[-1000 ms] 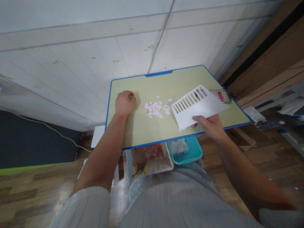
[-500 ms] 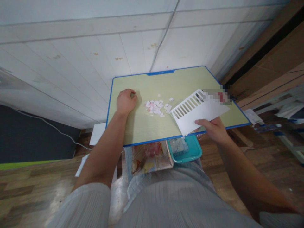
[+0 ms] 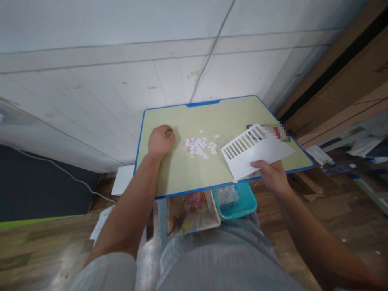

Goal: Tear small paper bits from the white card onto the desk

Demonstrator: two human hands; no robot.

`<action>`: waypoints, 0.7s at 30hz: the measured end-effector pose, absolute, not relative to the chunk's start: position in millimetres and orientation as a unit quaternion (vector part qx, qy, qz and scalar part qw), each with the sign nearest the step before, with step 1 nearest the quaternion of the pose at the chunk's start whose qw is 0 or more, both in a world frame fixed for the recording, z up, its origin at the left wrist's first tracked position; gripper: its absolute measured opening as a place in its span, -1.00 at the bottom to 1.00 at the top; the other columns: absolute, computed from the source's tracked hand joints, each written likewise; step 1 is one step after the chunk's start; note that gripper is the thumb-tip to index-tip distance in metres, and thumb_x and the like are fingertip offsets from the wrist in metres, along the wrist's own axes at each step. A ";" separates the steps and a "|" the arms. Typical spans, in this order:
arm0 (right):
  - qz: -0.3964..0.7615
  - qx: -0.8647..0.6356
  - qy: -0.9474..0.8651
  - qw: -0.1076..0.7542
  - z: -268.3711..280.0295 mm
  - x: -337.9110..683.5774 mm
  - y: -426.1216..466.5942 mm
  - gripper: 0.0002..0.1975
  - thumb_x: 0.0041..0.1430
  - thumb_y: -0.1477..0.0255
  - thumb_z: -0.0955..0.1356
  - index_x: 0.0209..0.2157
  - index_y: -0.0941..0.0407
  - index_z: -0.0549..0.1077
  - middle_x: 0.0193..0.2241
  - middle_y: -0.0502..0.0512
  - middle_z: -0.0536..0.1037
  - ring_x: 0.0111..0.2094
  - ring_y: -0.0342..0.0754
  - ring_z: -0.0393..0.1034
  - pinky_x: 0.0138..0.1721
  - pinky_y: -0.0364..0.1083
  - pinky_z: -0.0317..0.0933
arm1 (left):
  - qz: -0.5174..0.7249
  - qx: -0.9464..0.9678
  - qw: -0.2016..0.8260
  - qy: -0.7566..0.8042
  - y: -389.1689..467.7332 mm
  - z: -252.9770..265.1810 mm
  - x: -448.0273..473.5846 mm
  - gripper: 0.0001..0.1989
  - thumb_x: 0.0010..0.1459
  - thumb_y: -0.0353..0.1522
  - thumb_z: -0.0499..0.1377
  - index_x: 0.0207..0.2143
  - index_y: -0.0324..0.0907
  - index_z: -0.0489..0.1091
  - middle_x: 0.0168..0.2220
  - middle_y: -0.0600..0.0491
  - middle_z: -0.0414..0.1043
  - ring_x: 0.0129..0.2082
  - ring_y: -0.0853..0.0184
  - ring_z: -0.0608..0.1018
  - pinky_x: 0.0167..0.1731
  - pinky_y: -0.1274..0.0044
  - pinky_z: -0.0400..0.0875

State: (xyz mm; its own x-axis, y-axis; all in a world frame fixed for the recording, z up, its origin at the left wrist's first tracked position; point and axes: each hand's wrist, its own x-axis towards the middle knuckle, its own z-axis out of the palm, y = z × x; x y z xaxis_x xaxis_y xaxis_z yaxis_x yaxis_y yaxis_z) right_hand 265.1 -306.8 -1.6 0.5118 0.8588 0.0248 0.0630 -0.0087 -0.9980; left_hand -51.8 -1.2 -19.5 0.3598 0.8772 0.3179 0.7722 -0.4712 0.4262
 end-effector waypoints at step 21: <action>0.346 -0.646 -0.369 0.572 -10.7 223.4 -330.1 -0.50 0.18 -0.10 0.65 -0.57 -0.07 0.61 -0.62 0.12 0.63 -0.59 0.19 0.56 -0.52 0.13 0.52 | 0.268 0.816 0.106 0.502 -4.0 -18.3 -57.6 -0.72 0.36 -0.29 0.22 -0.03 -0.08 0.71 0.23 -0.20 0.79 0.30 -0.12 0.73 0.46 0.13 0.54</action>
State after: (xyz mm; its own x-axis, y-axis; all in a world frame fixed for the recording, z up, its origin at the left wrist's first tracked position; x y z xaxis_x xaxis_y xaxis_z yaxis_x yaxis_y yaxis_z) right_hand 223.4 -330.1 -10.7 0.4882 0.8724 -0.0252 0.0815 -0.0743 -0.9939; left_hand -57.6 -4.0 -18.3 0.3532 0.8752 0.3305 0.7617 -0.4741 0.4416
